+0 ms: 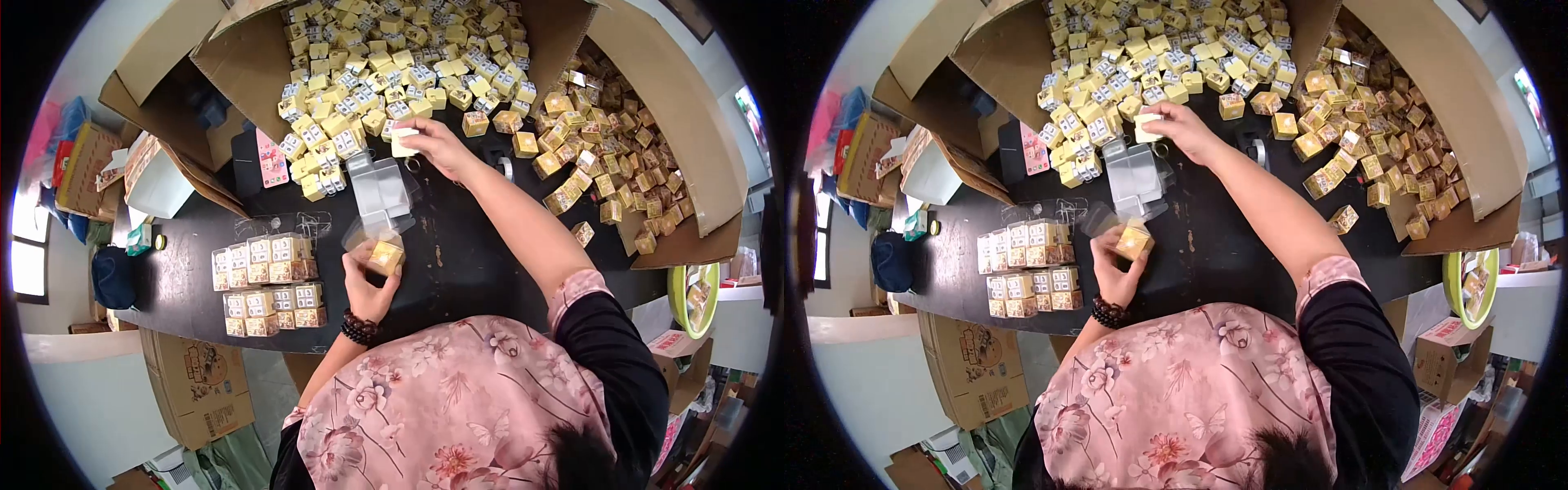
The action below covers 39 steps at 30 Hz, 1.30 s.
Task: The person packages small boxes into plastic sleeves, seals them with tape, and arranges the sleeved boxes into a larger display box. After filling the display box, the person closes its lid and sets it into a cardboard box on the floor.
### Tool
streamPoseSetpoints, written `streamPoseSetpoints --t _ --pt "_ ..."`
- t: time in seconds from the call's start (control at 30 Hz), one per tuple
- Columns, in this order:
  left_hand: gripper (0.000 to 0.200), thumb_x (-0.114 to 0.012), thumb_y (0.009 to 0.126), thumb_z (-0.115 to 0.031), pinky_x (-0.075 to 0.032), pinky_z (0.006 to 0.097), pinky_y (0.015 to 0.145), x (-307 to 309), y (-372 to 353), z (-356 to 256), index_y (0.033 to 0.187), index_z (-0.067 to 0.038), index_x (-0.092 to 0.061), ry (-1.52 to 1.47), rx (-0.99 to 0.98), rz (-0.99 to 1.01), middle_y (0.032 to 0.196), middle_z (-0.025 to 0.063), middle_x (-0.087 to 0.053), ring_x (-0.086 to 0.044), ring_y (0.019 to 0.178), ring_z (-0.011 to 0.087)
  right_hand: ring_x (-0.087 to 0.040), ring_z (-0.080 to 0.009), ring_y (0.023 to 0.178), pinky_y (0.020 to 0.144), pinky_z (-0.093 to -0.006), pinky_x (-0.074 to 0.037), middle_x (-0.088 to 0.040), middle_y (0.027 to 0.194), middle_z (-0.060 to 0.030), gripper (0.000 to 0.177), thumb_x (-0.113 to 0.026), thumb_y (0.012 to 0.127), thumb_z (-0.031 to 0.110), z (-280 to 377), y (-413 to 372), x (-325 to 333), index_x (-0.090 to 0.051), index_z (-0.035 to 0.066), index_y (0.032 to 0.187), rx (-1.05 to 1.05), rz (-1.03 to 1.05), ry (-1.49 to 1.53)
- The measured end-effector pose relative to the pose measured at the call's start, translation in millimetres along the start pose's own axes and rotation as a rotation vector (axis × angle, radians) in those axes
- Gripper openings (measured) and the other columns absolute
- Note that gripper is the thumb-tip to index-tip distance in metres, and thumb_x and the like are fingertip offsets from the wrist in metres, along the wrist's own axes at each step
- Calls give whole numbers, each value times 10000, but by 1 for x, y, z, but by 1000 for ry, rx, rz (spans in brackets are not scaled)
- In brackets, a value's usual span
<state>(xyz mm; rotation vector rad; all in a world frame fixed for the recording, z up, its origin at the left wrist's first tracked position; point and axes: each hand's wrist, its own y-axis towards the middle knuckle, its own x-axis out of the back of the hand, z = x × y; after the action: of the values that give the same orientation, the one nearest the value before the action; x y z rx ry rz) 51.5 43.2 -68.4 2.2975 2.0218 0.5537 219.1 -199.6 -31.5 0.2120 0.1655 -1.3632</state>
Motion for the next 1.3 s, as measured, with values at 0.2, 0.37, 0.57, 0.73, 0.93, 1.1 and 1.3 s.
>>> streamPoseSetpoints --t 0.2,0.37,0.57,0.73,0.93,1.1,1.3 --pt "531 -731 764 -3 -459 318 937 3 13 -34 1086 -35 -310 -335 95 69 1203 174 -526 -568 1096 206 -658 -173 867 670 -305 -579 -618 1029 -84 354 -634 933 257 38 -110 -30 -524 61 1207 -305 22 444" --pt "671 -764 705 -19 -469 360 897 -5 8 -66 1243 16 -365 205 -21 140 1126 187 -526 -568 1041 279 -592 -106 705 541 -251 -491 -600 949 -54 430 -791 826 304 66 -175 -59 -493 64 1021 -84 -195 -82" --pt "663 -755 696 -46 -474 395 902 -25 -9 -86 1255 20 -405 338 -222 283 1133 196 -527 -554 1061 355 -517 -144 648 560 -296 -442 -534 835 -90 458 -838 763 323 62 -206 -74 -495 26 830 249 -402 -594" --pt "655 -750 747 -66 -480 371 894 -36 -20 -87 1272 18 -367 149 -81 346 1118 198 -553 -599 1034 299 -522 -50 672 571 -224 -442 -491 853 -10 278 -776 839 146 47 -222 -71 -534 8 849 305 -412 -572" --pt "633 -741 797 -42 -467 301 933 -31 -21 -87 1298 8 -356 -106 62 367 1174 133 -569 -575 1091 182 -613 -100 792 630 -263 -515 -568 910 -27 47 -672 886 7 62 -244 -73 -643 -30 889 196 -213 -360" --pt "628 -701 823 -4 -458 299 960 -28 -21 -81 1342 1 -348 -454 214 545 1256 97 -526 -530 1152 161 -624 -117 806 660 -254 -515 -619 912 -48 57 -673 861 -29 78 -251 -64 -661 -13 914 419 -159 -848" --pt "747 -694 822 10 -412 306 1025 -29 -18 -88 1445 12 -282 -489 216 610 1330 93 -477 -481 1215 156 -603 -183 765 703 -269 -482 -635 889 -53 69 -688 840 -1 82 -247 -73 -661 8 902 261 -270 -435"
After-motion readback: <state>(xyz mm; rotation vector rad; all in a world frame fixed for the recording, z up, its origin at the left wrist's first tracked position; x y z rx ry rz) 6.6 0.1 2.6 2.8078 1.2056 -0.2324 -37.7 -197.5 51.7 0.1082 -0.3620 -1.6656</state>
